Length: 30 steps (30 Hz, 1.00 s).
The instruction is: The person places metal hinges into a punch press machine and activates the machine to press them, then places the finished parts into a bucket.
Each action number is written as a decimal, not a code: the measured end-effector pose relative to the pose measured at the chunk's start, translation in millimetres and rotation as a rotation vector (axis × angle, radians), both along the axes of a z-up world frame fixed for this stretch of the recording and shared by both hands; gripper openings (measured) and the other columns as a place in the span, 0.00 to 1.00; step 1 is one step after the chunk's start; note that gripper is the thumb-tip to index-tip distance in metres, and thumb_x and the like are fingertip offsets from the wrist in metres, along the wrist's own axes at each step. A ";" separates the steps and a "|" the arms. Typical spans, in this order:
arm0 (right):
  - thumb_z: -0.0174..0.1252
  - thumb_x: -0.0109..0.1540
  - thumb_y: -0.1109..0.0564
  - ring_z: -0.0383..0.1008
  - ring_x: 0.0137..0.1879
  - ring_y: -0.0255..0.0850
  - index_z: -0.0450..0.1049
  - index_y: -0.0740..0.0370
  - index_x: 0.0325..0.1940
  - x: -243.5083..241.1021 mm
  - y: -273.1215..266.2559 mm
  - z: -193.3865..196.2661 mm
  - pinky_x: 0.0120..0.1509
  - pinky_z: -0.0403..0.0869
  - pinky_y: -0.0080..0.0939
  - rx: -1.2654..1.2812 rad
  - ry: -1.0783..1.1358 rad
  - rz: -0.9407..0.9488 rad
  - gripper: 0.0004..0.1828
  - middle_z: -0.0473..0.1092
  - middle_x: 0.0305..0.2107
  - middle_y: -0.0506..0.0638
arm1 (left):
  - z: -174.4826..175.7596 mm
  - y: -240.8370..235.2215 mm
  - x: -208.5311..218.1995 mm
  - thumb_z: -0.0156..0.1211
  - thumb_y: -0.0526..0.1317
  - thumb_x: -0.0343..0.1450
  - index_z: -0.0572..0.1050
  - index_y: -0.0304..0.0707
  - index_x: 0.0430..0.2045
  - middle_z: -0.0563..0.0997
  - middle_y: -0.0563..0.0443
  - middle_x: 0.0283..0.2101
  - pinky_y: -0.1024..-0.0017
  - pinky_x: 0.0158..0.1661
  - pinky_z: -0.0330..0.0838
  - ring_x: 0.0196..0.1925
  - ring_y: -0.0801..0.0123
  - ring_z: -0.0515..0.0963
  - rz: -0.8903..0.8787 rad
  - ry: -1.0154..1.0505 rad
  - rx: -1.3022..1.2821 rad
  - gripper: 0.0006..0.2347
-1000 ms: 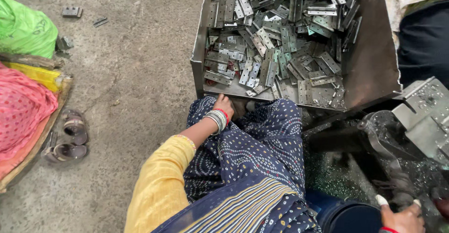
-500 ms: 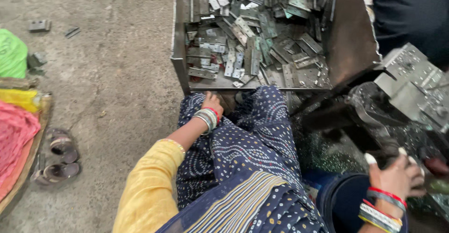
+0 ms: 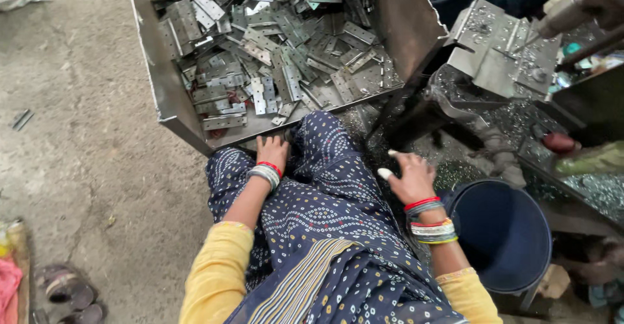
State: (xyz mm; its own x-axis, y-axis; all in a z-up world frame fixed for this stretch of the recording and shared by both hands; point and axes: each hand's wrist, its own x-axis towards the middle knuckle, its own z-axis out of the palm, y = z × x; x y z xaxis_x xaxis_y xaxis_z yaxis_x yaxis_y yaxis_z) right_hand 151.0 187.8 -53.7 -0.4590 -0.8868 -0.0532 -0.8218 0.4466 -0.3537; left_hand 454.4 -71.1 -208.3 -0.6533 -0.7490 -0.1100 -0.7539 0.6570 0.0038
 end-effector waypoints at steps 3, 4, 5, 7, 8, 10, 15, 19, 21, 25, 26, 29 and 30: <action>0.62 0.58 0.39 0.67 0.64 0.55 0.74 0.45 0.62 10.3 -0.8 -25.4 0.68 0.60 0.70 0.136 -0.083 -0.008 0.29 0.71 0.55 0.54 | -32.8 7.0 -13.0 0.45 0.44 0.77 0.74 0.58 0.58 0.70 0.41 0.61 0.33 0.67 0.47 0.67 0.47 0.65 -0.097 -0.065 0.193 0.16; 0.62 0.58 0.40 0.68 0.63 0.55 0.74 0.45 0.61 10.9 -0.8 -36.0 0.68 0.62 0.69 0.179 -0.112 -0.021 0.28 0.72 0.54 0.53 | -41.2 14.4 -14.8 0.45 0.46 0.76 0.72 0.61 0.59 0.66 0.41 0.64 0.32 0.67 0.45 0.69 0.48 0.61 -0.118 -0.142 0.257 0.17; 0.61 0.58 0.42 0.70 0.62 0.56 0.75 0.45 0.60 9.0 0.9 -45.2 0.66 0.66 0.65 0.185 -0.143 -0.026 0.26 0.73 0.53 0.54 | -48.3 23.6 -19.2 0.45 0.47 0.74 0.71 0.65 0.60 0.62 0.42 0.67 0.32 0.66 0.43 0.71 0.48 0.57 -0.148 -0.218 0.317 0.18; 0.61 0.58 0.45 0.71 0.60 0.57 0.75 0.48 0.58 8.5 -2.2 -61.2 0.63 0.70 0.63 0.197 -0.186 -0.042 0.25 0.74 0.52 0.55 | -54.5 33.0 -19.2 0.43 0.50 0.79 0.73 0.62 0.59 0.56 0.47 0.74 0.35 0.71 0.38 0.76 0.55 0.52 -0.202 -0.314 0.392 0.16; 0.61 0.57 0.46 0.71 0.60 0.58 0.75 0.51 0.57 8.9 -5.4 -66.3 0.62 0.70 0.64 0.204 -0.200 -0.053 0.24 0.73 0.52 0.56 | -56.9 36.9 -16.2 0.48 0.41 0.76 0.74 0.55 0.61 0.56 0.49 0.76 0.35 0.71 0.42 0.77 0.56 0.53 -0.312 -0.412 0.320 0.17; 0.62 0.58 0.45 0.72 0.60 0.58 0.75 0.54 0.56 10.5 -14.9 -69.2 0.63 0.70 0.63 0.155 -0.233 -0.066 0.24 0.74 0.52 0.57 | -57.7 35.6 -14.7 0.52 0.38 0.73 0.64 0.54 0.68 0.48 0.49 0.78 0.35 0.70 0.42 0.79 0.52 0.45 -0.436 -0.485 0.344 0.24; 0.58 0.60 0.48 0.71 0.58 0.56 0.78 0.56 0.52 24.6 -39.4 -24.2 0.64 0.65 0.60 -0.104 -0.250 -0.075 0.19 0.75 0.48 0.56 | -53.2 32.7 -5.4 0.46 0.40 0.76 0.57 0.53 0.71 0.47 0.58 0.78 0.36 0.70 0.44 0.79 0.64 0.45 -0.461 -0.591 0.440 0.24; 0.58 0.59 0.49 0.70 0.58 0.53 0.77 0.58 0.50 29.5 -51.9 17.1 0.66 0.60 0.58 -0.213 -0.275 -0.070 0.19 0.75 0.46 0.55 | -24.2 29.9 0.1 0.41 0.42 0.77 0.71 0.55 0.57 0.71 0.56 0.65 0.36 0.69 0.46 0.71 0.69 0.65 -0.270 -0.489 0.381 0.15; 0.59 0.59 0.47 0.70 0.57 0.52 0.77 0.59 0.51 27.6 -54.6 29.8 0.67 0.59 0.57 -0.234 -0.299 -0.068 0.20 0.75 0.46 0.55 | -7.2 29.9 6.5 0.42 0.42 0.75 0.80 0.56 0.44 0.82 0.61 0.55 0.35 0.70 0.50 0.64 0.73 0.77 -0.172 -0.407 0.306 0.14; 0.59 0.60 0.46 0.68 0.60 0.53 0.77 0.61 0.53 25.8 -58.5 38.9 0.69 0.57 0.58 -0.277 -0.294 -0.060 0.22 0.74 0.49 0.56 | 16.3 36.9 26.6 0.57 0.46 0.62 0.80 0.46 0.32 0.84 0.49 0.37 0.39 0.61 0.57 0.50 0.61 0.81 -0.123 0.011 0.175 0.11; 0.60 0.60 0.46 0.68 0.60 0.53 0.76 0.61 0.54 26.4 -59.1 38.7 0.69 0.57 0.58 -0.296 -0.286 -0.052 0.23 0.74 0.50 0.56 | 18.5 38.4 35.2 0.60 0.49 0.59 0.79 0.42 0.30 0.83 0.47 0.35 0.42 0.58 0.58 0.46 0.57 0.81 -0.174 0.139 0.146 0.14; 0.60 0.59 0.47 0.67 0.61 0.53 0.76 0.62 0.54 31.7 -62.9 38.7 0.69 0.55 0.59 -0.351 -0.291 0.001 0.23 0.73 0.51 0.57 | 3.7 46.0 52.7 0.62 0.48 0.56 0.78 0.39 0.23 0.82 0.45 0.29 0.52 0.60 0.62 0.43 0.55 0.81 -0.185 0.196 0.196 0.13; 0.61 0.59 0.47 0.67 0.62 0.53 0.77 0.62 0.54 33.6 -64.6 39.8 0.70 0.54 0.59 -0.369 -0.297 0.023 0.23 0.73 0.51 0.57 | -0.3 47.1 55.1 0.61 0.46 0.57 0.78 0.39 0.21 0.82 0.45 0.28 0.56 0.63 0.63 0.43 0.56 0.81 -0.165 0.162 0.237 0.10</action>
State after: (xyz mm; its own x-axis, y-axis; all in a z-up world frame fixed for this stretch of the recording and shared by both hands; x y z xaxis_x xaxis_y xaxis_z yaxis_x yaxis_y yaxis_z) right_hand 184.6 123.2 -13.9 -0.4515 -0.8810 0.1412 -0.6692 0.2297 -0.7067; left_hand 509.6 -23.9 -208.7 -0.7869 -0.5978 -0.1531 -0.6145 0.7366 0.2825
